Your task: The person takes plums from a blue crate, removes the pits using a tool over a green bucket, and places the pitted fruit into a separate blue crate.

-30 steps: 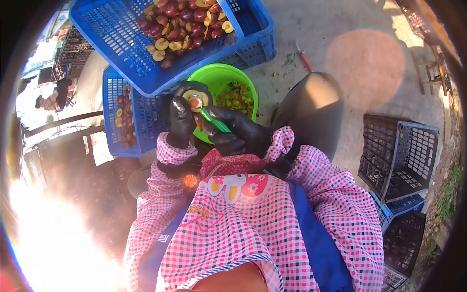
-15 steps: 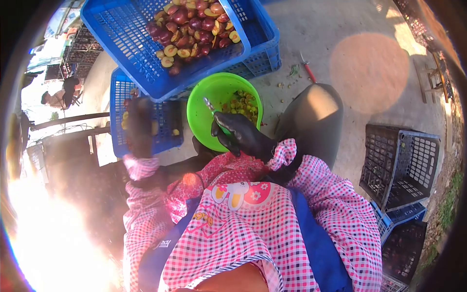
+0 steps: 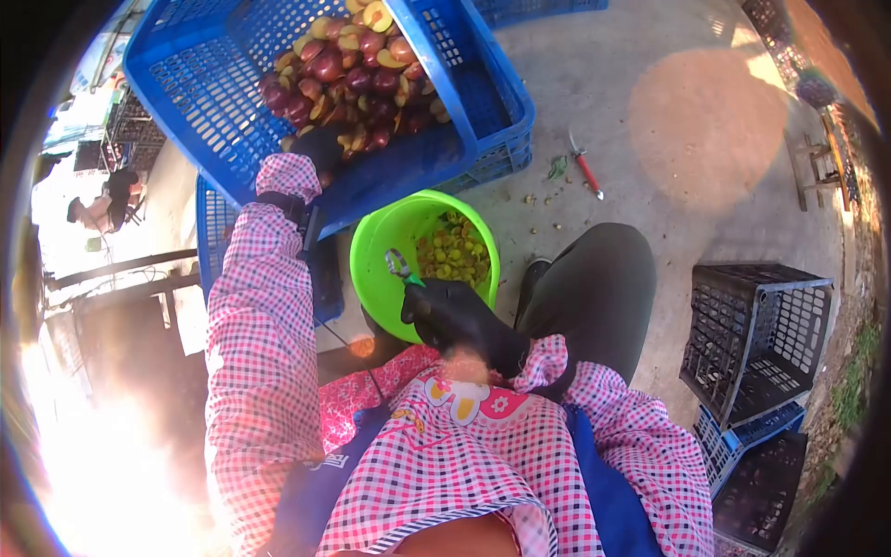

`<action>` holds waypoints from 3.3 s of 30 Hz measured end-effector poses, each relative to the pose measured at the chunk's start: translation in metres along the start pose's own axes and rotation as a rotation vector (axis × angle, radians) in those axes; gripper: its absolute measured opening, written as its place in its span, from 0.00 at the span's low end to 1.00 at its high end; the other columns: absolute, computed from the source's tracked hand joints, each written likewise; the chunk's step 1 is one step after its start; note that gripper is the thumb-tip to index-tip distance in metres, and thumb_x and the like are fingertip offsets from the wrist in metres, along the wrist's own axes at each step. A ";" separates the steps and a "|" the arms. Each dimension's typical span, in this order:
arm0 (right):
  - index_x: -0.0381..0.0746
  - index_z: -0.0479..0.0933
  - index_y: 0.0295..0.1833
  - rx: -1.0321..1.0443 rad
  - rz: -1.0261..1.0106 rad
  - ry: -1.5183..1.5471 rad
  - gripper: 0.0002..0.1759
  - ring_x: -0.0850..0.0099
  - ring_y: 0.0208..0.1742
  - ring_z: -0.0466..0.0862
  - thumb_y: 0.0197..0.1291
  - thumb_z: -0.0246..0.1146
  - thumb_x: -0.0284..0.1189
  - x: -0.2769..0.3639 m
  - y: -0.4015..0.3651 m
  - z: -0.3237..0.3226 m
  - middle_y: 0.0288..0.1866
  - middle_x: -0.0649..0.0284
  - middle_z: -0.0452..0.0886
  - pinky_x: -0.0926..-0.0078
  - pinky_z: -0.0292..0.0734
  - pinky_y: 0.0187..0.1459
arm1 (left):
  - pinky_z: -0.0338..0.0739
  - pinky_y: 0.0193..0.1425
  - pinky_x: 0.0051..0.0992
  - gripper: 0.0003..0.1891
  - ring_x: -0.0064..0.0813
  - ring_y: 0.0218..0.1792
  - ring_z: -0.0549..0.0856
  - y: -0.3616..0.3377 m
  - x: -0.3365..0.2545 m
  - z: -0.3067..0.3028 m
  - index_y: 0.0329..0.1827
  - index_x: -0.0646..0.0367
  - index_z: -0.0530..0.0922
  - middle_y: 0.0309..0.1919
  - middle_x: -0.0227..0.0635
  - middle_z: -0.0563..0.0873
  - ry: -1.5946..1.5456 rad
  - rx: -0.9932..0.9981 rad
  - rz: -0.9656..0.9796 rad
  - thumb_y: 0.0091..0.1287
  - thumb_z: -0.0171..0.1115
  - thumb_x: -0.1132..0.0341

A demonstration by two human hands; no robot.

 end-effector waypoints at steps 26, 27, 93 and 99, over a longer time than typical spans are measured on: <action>0.47 0.77 0.53 -0.238 -0.452 -0.853 0.13 0.54 0.31 0.83 0.69 0.57 0.39 -0.013 -0.003 0.002 0.33 0.54 0.80 0.56 0.76 0.32 | 0.66 0.20 0.16 0.30 0.17 0.20 0.77 -0.222 -0.149 0.009 0.51 0.61 0.76 0.31 0.35 0.86 -2.079 -0.113 -0.145 0.75 0.42 0.39; 0.47 0.77 0.53 -0.236 -0.452 -0.853 0.13 0.54 0.31 0.83 0.69 0.57 0.39 -0.013 -0.003 0.002 0.33 0.54 0.80 0.56 0.76 0.32 | 0.67 0.20 0.16 0.31 0.17 0.20 0.77 -0.222 -0.149 0.010 0.52 0.61 0.76 0.33 0.36 0.87 -2.110 -0.113 -0.149 0.75 0.41 0.38; 0.43 0.75 0.51 -0.259 -0.369 0.486 0.13 0.80 0.20 0.75 0.71 0.57 0.40 -0.008 -0.004 -0.027 0.34 0.68 0.80 0.81 0.69 0.20 | 0.80 0.47 0.25 0.23 0.25 0.47 0.83 -0.207 -0.165 0.012 0.65 0.59 0.72 0.52 0.35 0.83 -1.994 0.223 0.210 0.74 0.55 0.54; 0.40 0.76 0.49 -0.292 -0.434 -0.267 0.18 0.69 0.22 0.80 0.71 0.54 0.44 -0.008 -0.006 -0.022 0.32 0.62 0.83 0.71 0.72 0.23 | 0.79 0.31 0.30 0.36 0.28 0.29 0.81 -0.221 -0.151 0.037 0.64 0.60 0.72 0.35 0.35 0.83 -2.275 -0.018 -0.102 0.75 0.34 0.37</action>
Point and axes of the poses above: each hand's wrist, its own y-axis towards the middle knuckle, its own z-axis out of the palm, x = y × z, the point moved 5 cm from there along y, towards the middle knuckle
